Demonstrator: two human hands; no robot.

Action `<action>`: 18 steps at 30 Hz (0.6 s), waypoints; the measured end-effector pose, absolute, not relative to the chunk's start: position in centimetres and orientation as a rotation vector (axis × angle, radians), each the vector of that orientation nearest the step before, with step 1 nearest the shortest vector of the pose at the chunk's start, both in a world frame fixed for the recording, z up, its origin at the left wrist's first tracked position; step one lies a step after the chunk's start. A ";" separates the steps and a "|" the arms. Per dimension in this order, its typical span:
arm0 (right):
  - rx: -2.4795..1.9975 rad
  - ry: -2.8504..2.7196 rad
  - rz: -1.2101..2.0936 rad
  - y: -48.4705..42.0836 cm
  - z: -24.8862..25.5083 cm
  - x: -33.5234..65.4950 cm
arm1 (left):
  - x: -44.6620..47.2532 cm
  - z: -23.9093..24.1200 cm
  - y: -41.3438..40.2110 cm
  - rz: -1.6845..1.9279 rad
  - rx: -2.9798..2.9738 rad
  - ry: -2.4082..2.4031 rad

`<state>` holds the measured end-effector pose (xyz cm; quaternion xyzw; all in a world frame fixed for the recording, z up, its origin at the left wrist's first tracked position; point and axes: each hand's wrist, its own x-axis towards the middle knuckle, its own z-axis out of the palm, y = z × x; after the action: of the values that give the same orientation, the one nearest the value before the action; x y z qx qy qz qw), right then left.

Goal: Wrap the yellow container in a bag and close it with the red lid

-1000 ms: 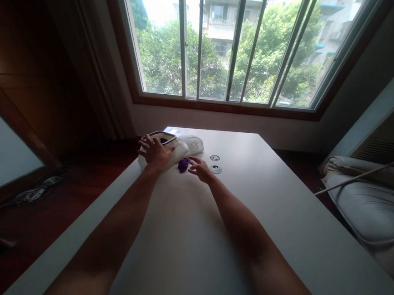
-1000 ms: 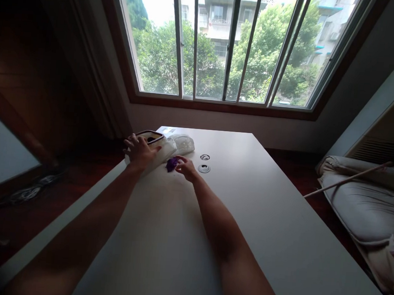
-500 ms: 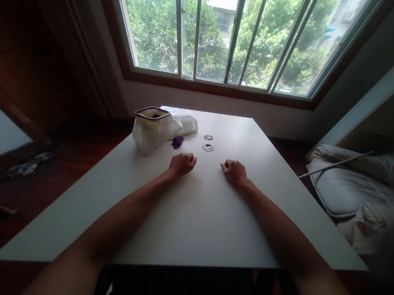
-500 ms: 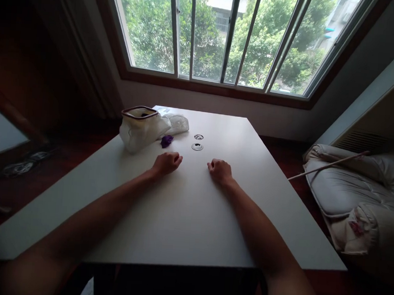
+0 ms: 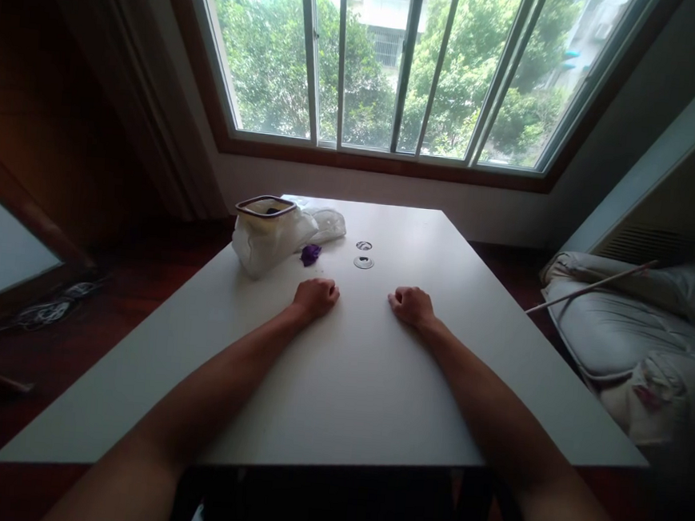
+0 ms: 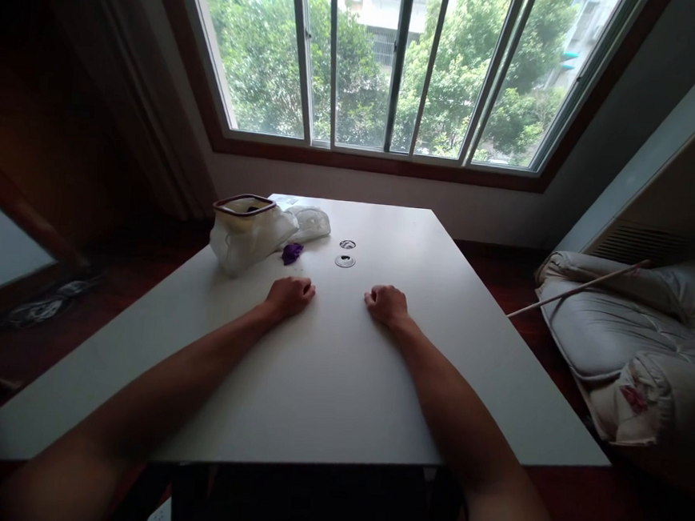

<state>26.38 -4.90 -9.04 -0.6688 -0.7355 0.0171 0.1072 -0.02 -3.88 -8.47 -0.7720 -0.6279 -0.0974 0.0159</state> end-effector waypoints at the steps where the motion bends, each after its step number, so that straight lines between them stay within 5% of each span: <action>1: -1.966 -2.167 0.055 -4.9 -9.1 26.4 | 0.0 -8.5 -3.8 -0.307 -2.406 -1.946; 18: -1.925 -2.088 0.061 -4.0 -9.5 26.8 | -0.3 -8.6 -4.0 -0.327 -2.418 -1.919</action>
<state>26.84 -4.02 -9.54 -0.6700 -0.7268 0.0214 0.1498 -0.29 -3.98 -8.60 -0.7788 -0.6181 -0.1052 0.0184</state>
